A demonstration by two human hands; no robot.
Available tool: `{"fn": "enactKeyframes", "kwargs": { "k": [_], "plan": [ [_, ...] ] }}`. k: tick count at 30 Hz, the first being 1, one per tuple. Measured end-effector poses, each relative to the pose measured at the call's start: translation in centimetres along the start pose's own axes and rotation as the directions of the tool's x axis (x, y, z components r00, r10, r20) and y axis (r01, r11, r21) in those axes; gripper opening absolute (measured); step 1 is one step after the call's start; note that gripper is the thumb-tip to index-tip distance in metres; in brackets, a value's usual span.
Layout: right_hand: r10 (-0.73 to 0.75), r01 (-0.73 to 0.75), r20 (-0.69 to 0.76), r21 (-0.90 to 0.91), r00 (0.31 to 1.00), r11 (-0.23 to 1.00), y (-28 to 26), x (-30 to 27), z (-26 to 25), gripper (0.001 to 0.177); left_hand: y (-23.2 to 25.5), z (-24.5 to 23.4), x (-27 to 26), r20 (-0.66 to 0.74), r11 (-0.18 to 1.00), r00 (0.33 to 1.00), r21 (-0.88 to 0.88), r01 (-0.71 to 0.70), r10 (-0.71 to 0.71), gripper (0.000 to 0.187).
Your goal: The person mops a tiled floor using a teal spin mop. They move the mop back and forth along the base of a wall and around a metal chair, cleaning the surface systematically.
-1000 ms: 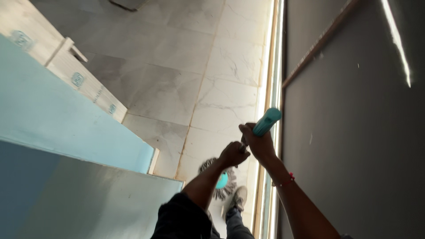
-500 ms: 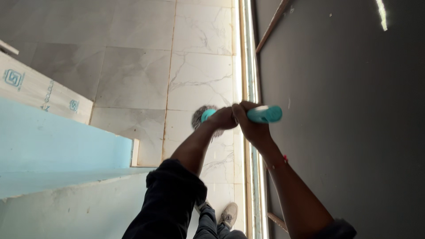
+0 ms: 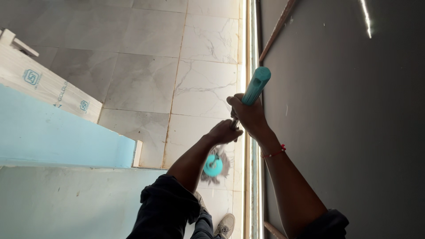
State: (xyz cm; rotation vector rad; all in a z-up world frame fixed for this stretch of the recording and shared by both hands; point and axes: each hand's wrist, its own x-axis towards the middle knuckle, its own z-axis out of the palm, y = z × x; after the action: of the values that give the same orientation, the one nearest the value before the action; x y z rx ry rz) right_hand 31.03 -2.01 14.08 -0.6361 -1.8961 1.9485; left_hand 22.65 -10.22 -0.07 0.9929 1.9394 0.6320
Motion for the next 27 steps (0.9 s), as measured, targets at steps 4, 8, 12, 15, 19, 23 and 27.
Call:
{"fn": "enactKeyframes", "kwargs": {
  "k": [4,8,12,15,19,23,27],
  "plan": [
    [0.009,-0.003,-0.046,0.129,0.999,0.992,0.0,0.1,0.4,0.036,-0.2,-0.6,0.6,0.016,0.992,0.995,0.073,-0.100,0.099,0.047],
    [0.006,-0.002,-0.020,0.166,1.000,0.986,0.3,0.7,1.1,0.040,-2.5,-1.6,3.4,-0.033,0.981,0.984,0.088,-0.171,0.174,0.039],
    [-0.172,0.172,0.018,-0.047,0.985,0.984,1.4,0.4,1.9,0.043,-2.7,-3.0,3.9,-0.171,0.983,0.973,0.129,-0.131,0.153,0.030],
    [-0.209,0.210,0.022,-0.121,0.978,0.970,2.6,0.5,2.3,0.045,-1.4,-3.8,2.9,-0.179,0.998,0.983,0.050,-0.036,0.045,0.029],
    [-0.279,0.285,0.068,-0.324,0.958,0.902,3.7,-0.7,2.0,0.044,-1.2,-2.9,1.7,-0.281,0.947,0.904,0.103,-0.304,0.321,0.028],
    [-0.241,0.251,0.071,-0.268,0.968,0.930,3.0,-1.2,1.9,0.042,-1.6,-2.1,1.6,-0.198,0.964,0.953,0.186,-0.192,0.228,0.030],
    [-0.071,0.059,-0.045,-0.216,0.997,0.975,1.4,-0.9,1.3,0.041,-1.5,-0.1,3.0,0.002,0.983,0.989,0.112,-0.145,0.145,0.032]
  ]
}}
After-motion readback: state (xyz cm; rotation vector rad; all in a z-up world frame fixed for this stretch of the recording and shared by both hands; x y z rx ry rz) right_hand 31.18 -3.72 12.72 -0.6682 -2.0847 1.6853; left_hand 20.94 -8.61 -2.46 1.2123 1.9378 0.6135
